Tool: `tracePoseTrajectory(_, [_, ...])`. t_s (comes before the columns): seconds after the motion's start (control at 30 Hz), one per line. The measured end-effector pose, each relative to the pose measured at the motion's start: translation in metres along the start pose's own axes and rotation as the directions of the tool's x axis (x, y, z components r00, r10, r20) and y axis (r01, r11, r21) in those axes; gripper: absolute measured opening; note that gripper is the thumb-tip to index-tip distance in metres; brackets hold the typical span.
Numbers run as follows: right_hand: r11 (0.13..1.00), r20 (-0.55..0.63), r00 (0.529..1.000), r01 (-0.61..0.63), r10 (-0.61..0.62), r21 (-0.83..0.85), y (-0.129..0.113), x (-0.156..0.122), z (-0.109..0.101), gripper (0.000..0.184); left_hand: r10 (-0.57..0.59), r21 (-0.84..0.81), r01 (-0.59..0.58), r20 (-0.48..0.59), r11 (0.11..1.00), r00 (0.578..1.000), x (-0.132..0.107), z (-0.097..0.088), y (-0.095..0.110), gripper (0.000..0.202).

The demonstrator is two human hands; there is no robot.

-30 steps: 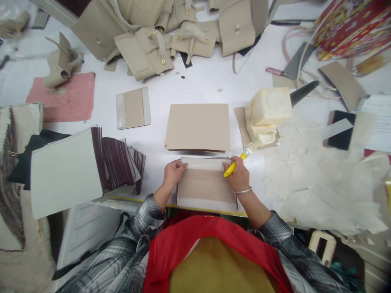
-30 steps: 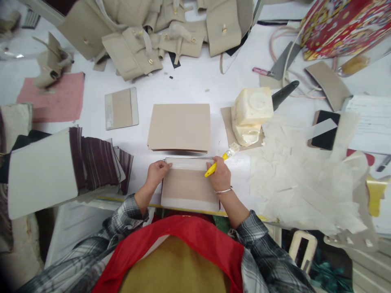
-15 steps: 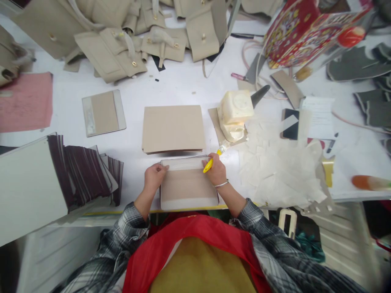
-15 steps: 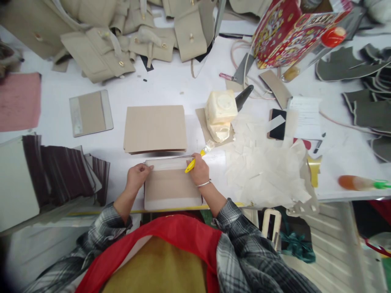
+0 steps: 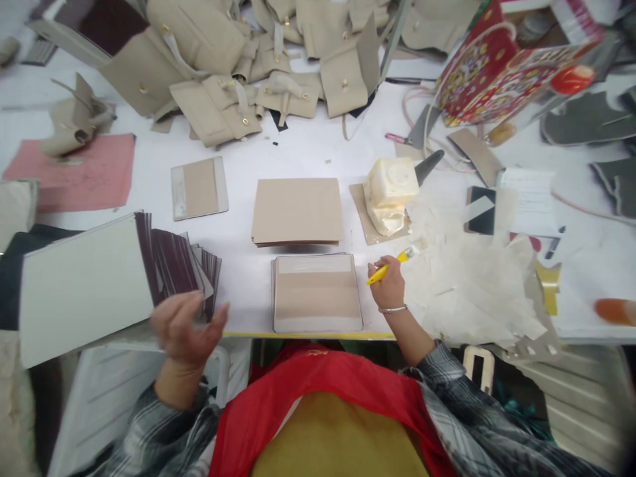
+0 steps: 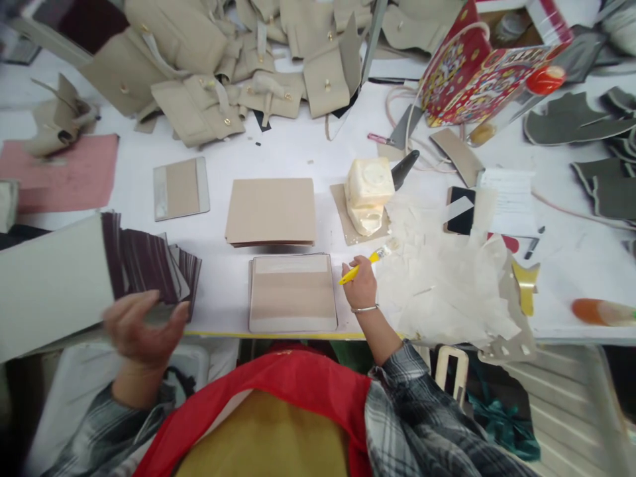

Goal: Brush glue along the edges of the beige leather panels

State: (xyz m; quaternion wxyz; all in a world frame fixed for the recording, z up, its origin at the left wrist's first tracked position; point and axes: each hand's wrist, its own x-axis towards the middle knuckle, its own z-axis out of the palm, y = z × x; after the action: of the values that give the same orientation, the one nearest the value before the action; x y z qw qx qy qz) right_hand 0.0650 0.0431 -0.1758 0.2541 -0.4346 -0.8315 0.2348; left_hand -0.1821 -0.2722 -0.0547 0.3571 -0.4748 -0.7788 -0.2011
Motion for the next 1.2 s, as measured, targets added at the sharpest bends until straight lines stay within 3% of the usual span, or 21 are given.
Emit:
tracePoseTrajectory(0.03, [1.000, 0.023, 1.000, -0.003, 0.002, 0.027, -0.002, -0.005, -0.001, 0.033, -0.010, 0.093, 0.014, -0.044, 0.996, 0.999, 0.001, -0.017, -0.017, 0.079])
tracePoseTrajectory(0.07, [0.999, 0.052, 0.999, -0.002, 0.000, 0.052, -0.004, -0.011, 0.000, 0.033, -0.051, 0.182, 0.054, -0.021, 0.982, 0.998, 0.001, -0.032, -0.035, 0.096])
tracePoseTrajectory(0.13, [0.996, 0.112, 0.993, 0.022, -0.032, 0.092, -0.011, -0.024, 0.008, 0.036, -0.170, 0.286, 0.121, 0.153, 0.951, 0.973, -0.005, -0.049, -0.066, 0.107])
tracePoseTrajectory(0.2, [0.989, 0.148, 0.985, 0.075, -0.093, 0.124, -0.019, -0.037, 0.020, 0.039, -0.250, 0.293, 0.154, 0.323, 0.944, 0.913, -0.017, -0.055, -0.089, 0.098])
tracePoseTrajectory(0.27, [0.981, 0.155, 0.977, 0.124, -0.147, 0.151, -0.024, -0.048, 0.031, 0.038, -0.284, 0.265, 0.185, 0.409, 0.946, 0.867, -0.029, -0.058, -0.103, 0.078])
tracePoseTrajectory(0.37, [0.974, 0.139, 0.974, 0.156, -0.180, 0.165, -0.025, -0.055, 0.039, 0.038, -0.287, 0.225, 0.205, 0.438, 0.953, 0.852, -0.033, -0.070, -0.108, 0.050])
tracePoseTrajectory(0.43, [0.975, 0.125, 0.977, 0.154, -0.175, 0.164, -0.024, -0.054, 0.036, 0.039, -0.256, 0.207, 0.181, 0.433, 0.961, 0.864, -0.025, -0.084, -0.101, 0.043])
tracePoseTrajectory(0.57, [0.972, 0.058, 0.983, 0.159, -0.172, 0.175, -0.020, -0.049, 0.013, 0.041, -0.157, 0.226, 0.083, 0.334, 0.971, 0.930, 0.000, -0.108, -0.056, 0.051])
tracePoseTrajectory(0.63, [0.966, 0.026, 0.984, 0.166, -0.175, 0.198, -0.019, -0.048, -0.002, 0.038, -0.042, 0.180, -0.010, 0.282, 0.984, 0.959, 0.005, -0.103, -0.015, 0.059])
tracePoseTrajectory(0.7, [0.961, 0.024, 0.988, 0.146, -0.155, 0.233, -0.018, -0.049, -0.014, 0.037, 0.135, 0.038, -0.150, 0.254, 0.988, 0.958, 0.001, -0.080, 0.037, 0.060])
tracePoseTrajectory(0.8, [0.959, 0.053, 0.993, 0.091, -0.109, 0.267, -0.014, -0.055, -0.023, 0.040, 0.276, -0.154, -0.230, 0.453, 0.961, 0.848, -0.021, -0.021, 0.122, 0.051])
tracePoseTrajectory(0.87, [0.963, 0.076, 0.993, 0.073, -0.096, 0.259, -0.010, -0.060, -0.024, 0.041, 0.360, -0.269, -0.244, 0.587, 0.932, 0.725, -0.040, 0.020, 0.169, 0.046])
tracePoseTrajectory(0.93, [0.968, 0.105, 0.990, 0.066, -0.094, 0.241, -0.006, -0.067, -0.024, 0.040, 0.404, -0.334, -0.232, 0.684, 0.914, 0.607, -0.056, 0.050, 0.201, 0.048])
tracePoseTrajectory(1.03, [0.974, 0.156, 0.982, 0.071, -0.106, 0.215, -0.002, -0.075, -0.023, 0.037, 0.457, -0.393, -0.236, 0.725, 0.889, 0.516, -0.070, 0.067, 0.218, 0.052])
tracePoseTrajectory(1.2, [0.964, 0.181, 0.962, 0.163, -0.202, 0.210, -0.004, -0.084, -0.015, 0.031, 0.518, -0.433, -0.283, 0.712, 0.856, 0.474, -0.066, 0.068, 0.213, 0.047])
